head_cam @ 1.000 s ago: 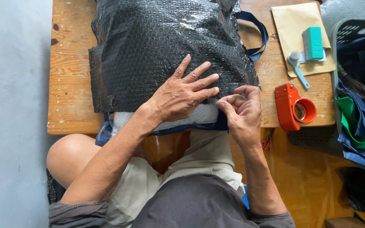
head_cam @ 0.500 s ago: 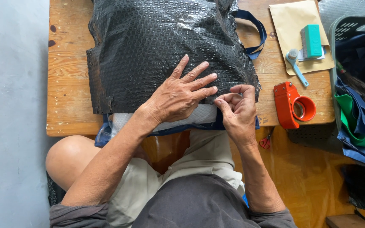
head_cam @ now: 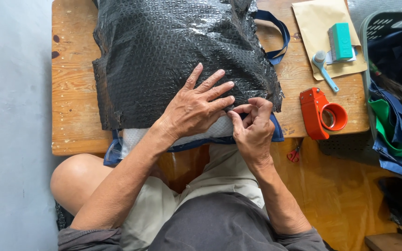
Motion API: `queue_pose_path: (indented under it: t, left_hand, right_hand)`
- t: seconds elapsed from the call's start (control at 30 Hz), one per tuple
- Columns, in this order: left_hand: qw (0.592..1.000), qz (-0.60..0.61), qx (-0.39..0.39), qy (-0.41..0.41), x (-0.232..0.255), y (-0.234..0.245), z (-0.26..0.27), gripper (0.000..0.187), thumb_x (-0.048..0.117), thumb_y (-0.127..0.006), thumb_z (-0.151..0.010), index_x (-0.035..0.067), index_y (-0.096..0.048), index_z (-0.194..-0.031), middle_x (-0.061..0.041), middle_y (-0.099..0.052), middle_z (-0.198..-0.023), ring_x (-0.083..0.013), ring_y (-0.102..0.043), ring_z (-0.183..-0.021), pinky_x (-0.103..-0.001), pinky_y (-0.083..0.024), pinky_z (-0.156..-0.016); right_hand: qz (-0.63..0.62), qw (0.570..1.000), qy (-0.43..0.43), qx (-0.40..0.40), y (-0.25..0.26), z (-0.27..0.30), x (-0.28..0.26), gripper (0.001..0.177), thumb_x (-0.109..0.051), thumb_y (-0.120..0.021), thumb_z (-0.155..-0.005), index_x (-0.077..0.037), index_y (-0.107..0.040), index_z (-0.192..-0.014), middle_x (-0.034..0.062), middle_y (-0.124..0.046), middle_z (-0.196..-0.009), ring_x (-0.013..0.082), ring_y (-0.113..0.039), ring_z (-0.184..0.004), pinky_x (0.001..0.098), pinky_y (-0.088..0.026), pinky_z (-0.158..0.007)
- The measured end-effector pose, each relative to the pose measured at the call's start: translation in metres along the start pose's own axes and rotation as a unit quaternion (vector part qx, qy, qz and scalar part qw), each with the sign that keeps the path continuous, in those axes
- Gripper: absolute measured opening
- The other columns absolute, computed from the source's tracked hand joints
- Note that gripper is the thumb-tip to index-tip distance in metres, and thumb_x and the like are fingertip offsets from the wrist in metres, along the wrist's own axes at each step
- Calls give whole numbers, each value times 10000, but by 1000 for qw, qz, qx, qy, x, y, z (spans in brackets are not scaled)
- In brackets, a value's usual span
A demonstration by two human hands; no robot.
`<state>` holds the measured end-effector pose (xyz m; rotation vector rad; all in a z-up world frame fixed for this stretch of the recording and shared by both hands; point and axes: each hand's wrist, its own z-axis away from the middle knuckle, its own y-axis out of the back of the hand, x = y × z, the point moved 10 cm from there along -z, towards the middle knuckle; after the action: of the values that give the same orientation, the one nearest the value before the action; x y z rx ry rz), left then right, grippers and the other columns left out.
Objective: Wrapping a pillow in bubble wrap and placing it into a blue fabric bag for shipping.
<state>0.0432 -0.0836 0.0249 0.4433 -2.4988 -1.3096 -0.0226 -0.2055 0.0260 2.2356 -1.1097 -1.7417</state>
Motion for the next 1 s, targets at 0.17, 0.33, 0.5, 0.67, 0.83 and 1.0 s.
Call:
queue_pose_path:
  t: [0.17,0.33,0.5,0.67,0.83,1.0]
  left_hand:
    - [1000,-3,3,5,1,3,-1,506,338,-783,-848,308,-675,-1342,4,-637,-1432,-254,-448,-1454,-582,-175,-1247]
    - [1000,10,1,14,0,1,-1,513,341,-759,-876,299,-654,-1376,8,-624,-1452,-244,-435,-1464,-572,-159,-1251]
    - [1000,12,0,15,-4,-5,1,544,338,-756,-884,292,-631,-1411,14,-610,-1471,-235,-420,-1475,-563,-143,-1256]
    - [1000,21,-7,14,-5,-5,3,475,314,-624,-961,262,-609,-1432,13,-584,-1499,-221,-390,-1493,-548,-104,-1267]
    - [999,47,-18,15,-4,-1,3,466,364,-479,-1005,247,-598,-1440,0,-574,-1510,-219,-366,-1508,-539,-72,-1271]
    - [998,51,-25,13,-7,-3,3,487,363,-425,-1007,234,-593,-1446,-2,-558,-1526,-225,-349,-1517,-540,-61,-1273]
  right_hand:
    - [87,989,69,95,7,9,-12,474,-116,-864,-830,-32,-554,-1180,111,-703,-1049,198,-580,-479,315,-457,-463]
    - [112,982,74,132,21,2,-9,688,-339,-954,-786,-29,-539,-1240,119,-484,-1204,231,-550,-742,355,-475,-723]
    - [175,974,50,134,13,-2,6,769,-497,-938,-789,-70,-487,-1241,181,-357,-1386,408,-456,-1219,562,-257,-1102]
    - [132,983,4,125,6,1,15,549,-295,-860,-907,-84,-480,-1244,164,-297,-1493,412,-346,-1389,541,-205,-1134]
    - [144,985,17,97,-6,1,9,655,-395,-889,-862,-82,-472,-1258,202,-251,-1554,441,-279,-1452,603,-191,-1152]
    - [163,982,0,99,-5,-2,24,602,-439,-816,-929,-98,-465,-1279,212,-219,-1573,440,-302,-1431,606,-183,-1159]
